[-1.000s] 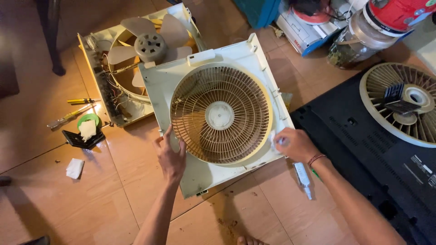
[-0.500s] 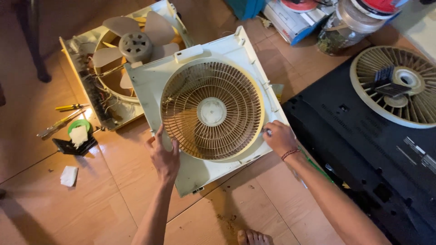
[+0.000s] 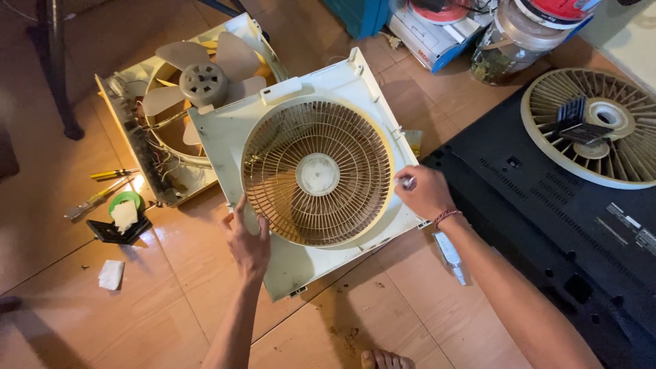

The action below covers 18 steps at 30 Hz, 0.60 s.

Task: Cleaning the plastic housing of a disassembled electric fan using a cloth and a brush.

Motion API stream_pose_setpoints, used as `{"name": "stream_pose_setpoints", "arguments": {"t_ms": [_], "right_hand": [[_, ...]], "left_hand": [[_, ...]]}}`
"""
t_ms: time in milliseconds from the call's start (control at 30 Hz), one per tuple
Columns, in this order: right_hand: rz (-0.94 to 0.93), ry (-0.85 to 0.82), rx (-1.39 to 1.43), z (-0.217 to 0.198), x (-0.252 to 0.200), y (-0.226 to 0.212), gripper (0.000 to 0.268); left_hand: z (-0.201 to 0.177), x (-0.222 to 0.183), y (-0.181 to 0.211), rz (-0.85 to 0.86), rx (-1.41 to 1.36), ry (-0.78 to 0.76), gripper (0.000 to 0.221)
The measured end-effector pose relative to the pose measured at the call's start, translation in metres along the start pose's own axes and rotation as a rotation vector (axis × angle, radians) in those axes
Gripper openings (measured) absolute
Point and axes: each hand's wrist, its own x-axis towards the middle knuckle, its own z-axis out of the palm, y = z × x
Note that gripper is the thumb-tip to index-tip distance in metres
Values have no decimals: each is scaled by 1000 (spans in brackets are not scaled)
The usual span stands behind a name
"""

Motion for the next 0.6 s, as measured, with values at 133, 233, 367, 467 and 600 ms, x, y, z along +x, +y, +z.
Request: {"name": "stream_pose_setpoints", "arguments": {"t_ms": [133,233,367,467,600], "right_hand": [[4,46,-120,20,17,34,14],[22,-33,-152,37,12,45,12],[-56,-8,-261,70,-23,56,5],[-81,-118,-252,43,-34,34,6],[14,-262,-151,1,-9,16,16]], "left_hand": [[7,4,-16,1,14,11,66],[6,1,-15,-15,19,18,66],[3,2,-11,-10,-2,-1,66],[7,3,-14,17,21,12,67],[12,4,-21,44,58,37,69]]}}
